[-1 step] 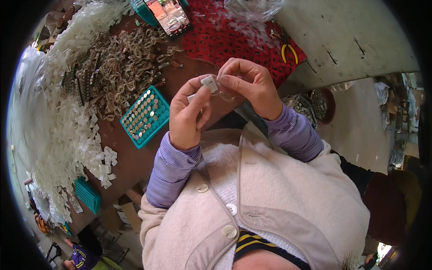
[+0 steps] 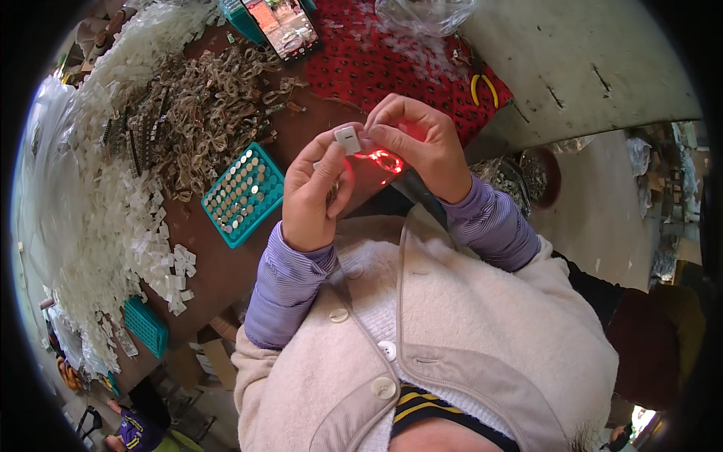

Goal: The person assembles small white electronic modules by inserting a coin cell battery and attaching a wire loop. They repeatedly test each unit by pressing a button to activate a red LED, then place the completed unit on the table and pick up the next one.

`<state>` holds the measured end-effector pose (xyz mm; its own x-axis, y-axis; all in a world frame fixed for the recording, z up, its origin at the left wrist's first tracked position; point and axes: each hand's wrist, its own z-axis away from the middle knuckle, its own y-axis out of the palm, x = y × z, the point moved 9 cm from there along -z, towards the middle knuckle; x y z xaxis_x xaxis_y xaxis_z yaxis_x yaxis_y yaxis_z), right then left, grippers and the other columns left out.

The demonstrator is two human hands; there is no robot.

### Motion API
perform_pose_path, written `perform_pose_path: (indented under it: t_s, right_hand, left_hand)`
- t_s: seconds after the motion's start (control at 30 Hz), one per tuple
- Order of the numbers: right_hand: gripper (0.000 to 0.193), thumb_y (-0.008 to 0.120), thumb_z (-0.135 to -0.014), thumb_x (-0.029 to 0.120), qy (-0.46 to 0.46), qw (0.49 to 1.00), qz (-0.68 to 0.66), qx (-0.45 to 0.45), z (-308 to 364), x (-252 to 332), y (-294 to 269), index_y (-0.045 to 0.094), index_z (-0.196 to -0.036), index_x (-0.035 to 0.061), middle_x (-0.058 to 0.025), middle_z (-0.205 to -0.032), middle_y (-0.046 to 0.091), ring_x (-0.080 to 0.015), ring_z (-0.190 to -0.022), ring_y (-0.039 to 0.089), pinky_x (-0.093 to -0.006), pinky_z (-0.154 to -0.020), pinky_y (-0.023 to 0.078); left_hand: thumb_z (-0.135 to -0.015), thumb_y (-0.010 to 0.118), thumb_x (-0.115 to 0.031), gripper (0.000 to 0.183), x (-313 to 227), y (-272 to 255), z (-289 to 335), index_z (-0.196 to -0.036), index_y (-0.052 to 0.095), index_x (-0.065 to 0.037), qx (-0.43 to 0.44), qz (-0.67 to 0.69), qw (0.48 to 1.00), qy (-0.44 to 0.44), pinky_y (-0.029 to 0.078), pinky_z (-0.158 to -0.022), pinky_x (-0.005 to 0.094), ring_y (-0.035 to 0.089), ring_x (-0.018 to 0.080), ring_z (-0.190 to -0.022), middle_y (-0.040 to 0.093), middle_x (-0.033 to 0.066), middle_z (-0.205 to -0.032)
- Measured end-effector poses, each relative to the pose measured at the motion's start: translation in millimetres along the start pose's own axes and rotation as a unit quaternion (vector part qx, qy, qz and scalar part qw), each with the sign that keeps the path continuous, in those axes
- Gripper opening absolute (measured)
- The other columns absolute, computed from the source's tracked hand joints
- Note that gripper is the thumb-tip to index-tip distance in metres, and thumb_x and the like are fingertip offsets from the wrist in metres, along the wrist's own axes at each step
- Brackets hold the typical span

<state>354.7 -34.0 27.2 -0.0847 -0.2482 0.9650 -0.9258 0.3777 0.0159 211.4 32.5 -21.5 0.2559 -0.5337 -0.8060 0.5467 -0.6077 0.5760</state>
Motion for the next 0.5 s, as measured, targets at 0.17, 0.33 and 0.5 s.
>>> perform_pose_path:
  t_s: [0.17,0.33,0.5]
  right_hand:
    - [0.013,0.079,-0.09,0.006,-0.26,0.921,0.289,-0.003,8.6,50.0,20.0,0.068,-0.096,0.006,-0.0054,-0.098,0.071,-0.0262,-0.097,0.07,-0.0463,-0.106,0.052]
    - [0.015,0.079,-0.084,0.003,-0.285,0.894,0.336,0.077,6.8,58.9,44.8,0.066,-0.092,0.0064,-0.0067,-0.094,0.07,-0.0277,-0.095,0.07,-0.0539,-0.114,0.048]
    - [0.013,0.079,-0.087,0.007,-0.281,0.92,0.249,0.116,-11.1,49.9,55.8,0.067,-0.091,0.0065,-0.0063,-0.092,0.07,-0.0261,-0.093,0.07,-0.0516,-0.109,0.051]
  left_hand:
    - [-0.114,0.059,-0.021,0.035,2.3,-6.3,9.3,-0.141,0.065,0.0,-0.013,-0.011,1.0,-0.003,0.027,-0.045,0.0177,0.042,-0.0013,-0.054,0.07,-0.0025,-0.092]
    - [-0.109,0.067,-0.018,0.03,-3.7,-17.5,16.9,-0.133,0.069,0.0,-0.034,-0.043,0.998,0.009,0.027,-0.046,0.017,0.045,-0.001,-0.057,0.065,-0.0049,-0.079]
    - [-0.108,0.07,-0.018,0.022,-7.2,-20.4,18.2,-0.124,0.07,-0.002,-0.01,0.039,0.999,-0.015,0.03,-0.048,0.0161,0.049,-0.0009,-0.06,0.066,-0.0018,-0.079]
